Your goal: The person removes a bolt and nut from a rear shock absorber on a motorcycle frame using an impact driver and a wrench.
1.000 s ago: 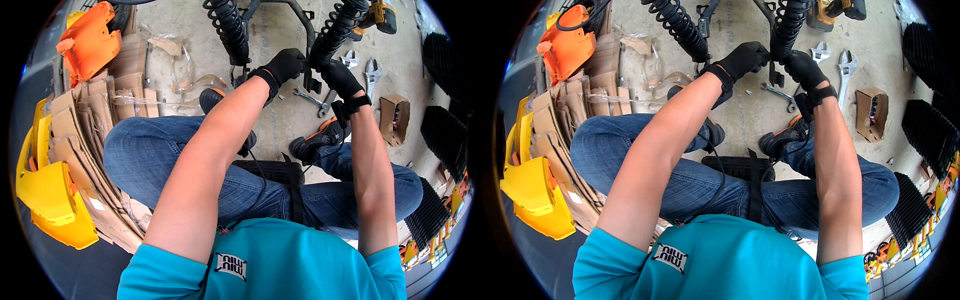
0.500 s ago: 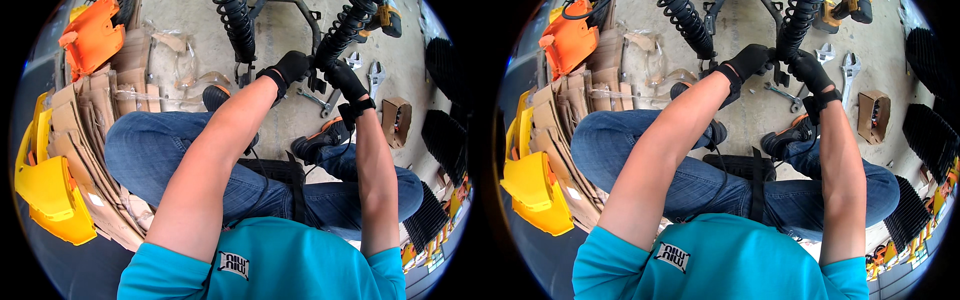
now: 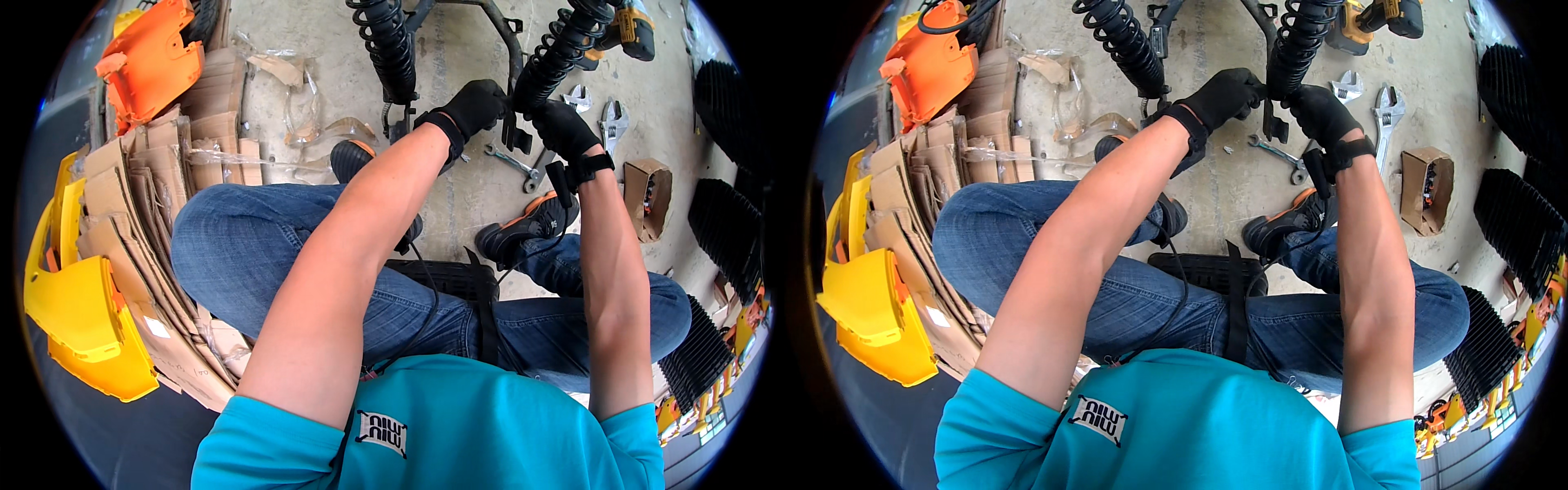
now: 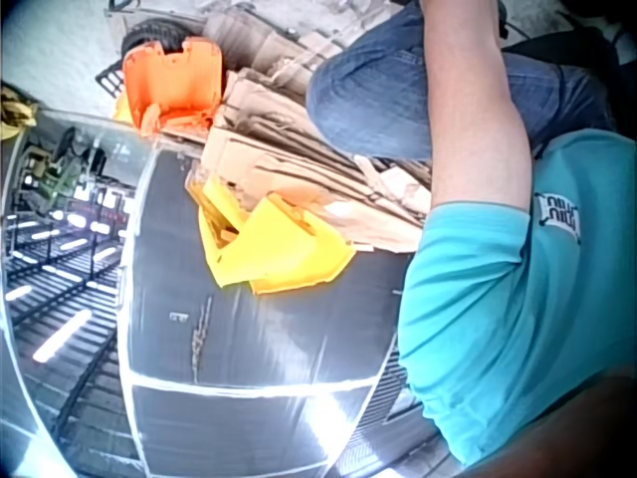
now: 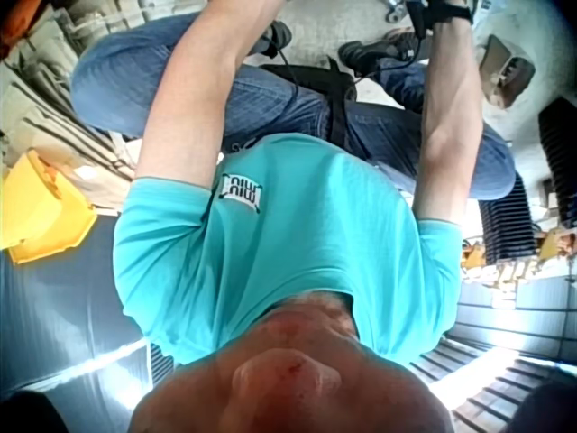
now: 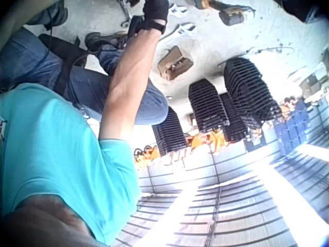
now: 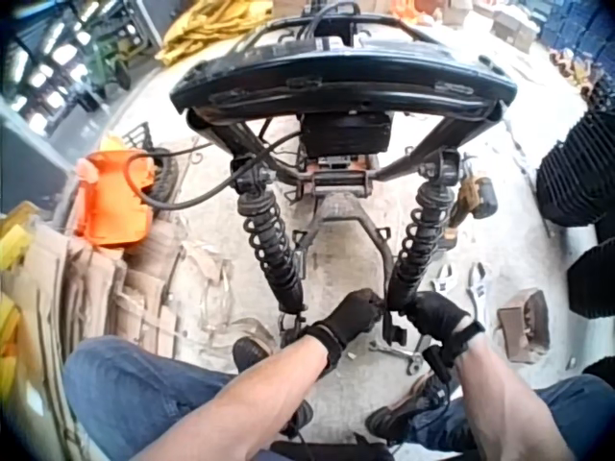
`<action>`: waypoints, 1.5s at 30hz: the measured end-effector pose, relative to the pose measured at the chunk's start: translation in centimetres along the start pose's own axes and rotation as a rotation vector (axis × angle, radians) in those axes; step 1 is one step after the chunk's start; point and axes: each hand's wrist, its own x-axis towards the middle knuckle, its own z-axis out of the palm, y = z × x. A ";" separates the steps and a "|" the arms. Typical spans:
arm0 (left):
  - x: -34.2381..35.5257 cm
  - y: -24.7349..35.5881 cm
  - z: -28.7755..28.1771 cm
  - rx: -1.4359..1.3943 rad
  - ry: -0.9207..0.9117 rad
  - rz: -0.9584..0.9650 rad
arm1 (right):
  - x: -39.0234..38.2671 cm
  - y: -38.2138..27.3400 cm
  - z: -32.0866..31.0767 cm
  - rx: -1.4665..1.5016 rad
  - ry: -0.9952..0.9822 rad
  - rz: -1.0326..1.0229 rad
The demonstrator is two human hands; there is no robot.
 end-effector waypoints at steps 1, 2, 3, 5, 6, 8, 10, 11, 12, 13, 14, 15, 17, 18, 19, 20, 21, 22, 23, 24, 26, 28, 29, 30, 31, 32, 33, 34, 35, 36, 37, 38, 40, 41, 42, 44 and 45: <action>-0.1 0.2 0.0 -0.002 0.003 0.011 | 0.0 0.2 0.0 -0.133 0.010 -0.126; -0.2 0.4 0.0 -0.005 0.005 0.023 | -0.1 0.5 0.0 -0.267 0.020 -0.252; -0.3 0.6 0.1 -0.007 0.008 0.034 | -0.1 0.7 -0.1 -0.241 0.018 -0.249; -0.6 0.7 0.3 -0.022 0.021 0.009 | 0.0 0.4 0.0 -0.030 -0.001 -0.115; -0.7 0.8 0.4 -0.029 0.027 -0.004 | 0.1 0.3 0.0 0.155 -0.017 0.018; -1.0 1.6 0.4 -0.059 0.001 -0.111 | -0.3 0.5 0.3 0.151 0.016 -0.053; -1.1 1.7 0.5 -0.082 -0.020 -0.174 | -0.8 0.4 0.7 0.157 0.034 -0.096; -1.0 1.5 0.5 -0.092 -0.027 -0.182 | -1.1 0.0 1.1 0.165 0.035 -0.104; -0.9 1.2 0.5 -0.101 -0.035 -0.191 | -1.2 -0.1 1.3 0.173 0.036 -0.111; -0.7 1.0 0.5 -0.091 -0.043 -0.163 | -1.1 0.1 1.2 0.166 0.037 -0.129; -0.4 0.7 0.4 -0.080 -0.051 -0.136 | -0.8 0.6 1.1 0.160 0.038 -0.147; -0.2 0.5 0.4 -0.070 -0.059 -0.109 | -0.5 0.9 1.1 0.153 0.039 -0.164; -0.1 0.3 0.5 -0.101 -0.049 -0.106 | -0.1 1.3 0.9 0.136 0.040 -0.194; 0.0 0.2 0.5 -0.116 -0.044 -0.105 | 0.1 1.5 0.8 0.127 0.040 -0.209; 0.1 0.0 0.4 -0.128 -0.047 -0.102 | 0.1 1.4 0.8 0.137 0.033 -0.179; 0.3 -0.2 0.2 -0.140 -0.051 -0.099 | 0.2 1.2 0.7 0.147 0.026 -0.148; 0.4 -0.5 0.0 -0.153 -0.054 -0.096 | 0.2 1.1 0.6 0.157 0.018 -0.118; 0.3 -0.2 0.0 -0.100 -0.046 -0.078 | 0.3 1.1 0.4 0.041 0.014 -0.163; 0.2 0.1 0.0 -0.048 -0.039 -0.059 | 0.3 1.2 0.2 -0.075 0.008 -0.208; 0.0 0.3 0.0 0.004 -0.032 -0.040 | 0.4 1.2 0.0 -0.191 0.003 -0.252; -0.1 0.2 -0.1 0.041 -0.009 0.042 | 0.6 1.4 0.0 -0.319 0.024 -0.340; -0.1 -0.1 -0.1 0.108 -0.002 0.165 | 0.6 1.5 0.0 -0.380 0.028 -0.386; -0.1 -0.3 -0.2 0.157 -0.006 0.247 | 0.6 1.5 0.0 -0.377 0.021 -0.389; 0.0 -0.5 -0.2 0.148 -0.008 0.229 | 0.6 1.5 0.0 -0.374 0.014 -0.392; -0.1 -0.2 0.0 0.139 -0.014 0.210 | 0.3 1.3 0.1 -0.182 0.010 -0.276; -0.2 0.2 0.2 0.074 -0.017 0.091 | 0.1 1.0 0.2 0.010 0.007 -0.160; -0.3 0.5 0.3 0.010 -0.021 -0.029 | 0.0 0.7 0.4 0.202 0.004 -0.043; -0.4 0.5 0.3 -0.049 -0.039 -0.074 | -0.2 0.6 0.6 0.203 0.020 -0.068; -0.4 0.6 0.3 -0.108 -0.057 -0.118 | -0.5 0.6 0.9 0.204 0.037 -0.092; -0.4 0.6 0.3 -0.166 -0.076 -0.163 | -0.7 0.6 1.1 0.206 0.053 -0.116; -0.5 0.6 0.4 -0.159 -0.070 -0.143 | -0.9 0.5 1.2 0.208 0.054 -0.136; -0.5 0.5 0.6 -0.152 -0.065 -0.124 | -1.0 0.5 1.3 0.210 0.055 -0.156; -0.5 0.4 0.8 -0.130 -0.076 -0.074 | -0.9 0.8 1.2 0.184 0.064 -0.199; -0.4 0.4 0.7 -0.115 -0.091 -0.044 | -0.6 1.1 1.1 0.155 0.071 -0.222; -0.3 0.3 0.6 -0.101 -0.107 -0.014 | -0.4 1.5 1.0 0.125 0.078 -0.245; 0.2 -0.9 0.0 -0.067 -0.105 0.024 | -0.2 1.4 1.1 0.156 0.053 -0.257; 0.7 -1.7 -0.4 -0.017 -0.102 0.070 | 0.0 1.2 1.2 0.146 0.043 -0.243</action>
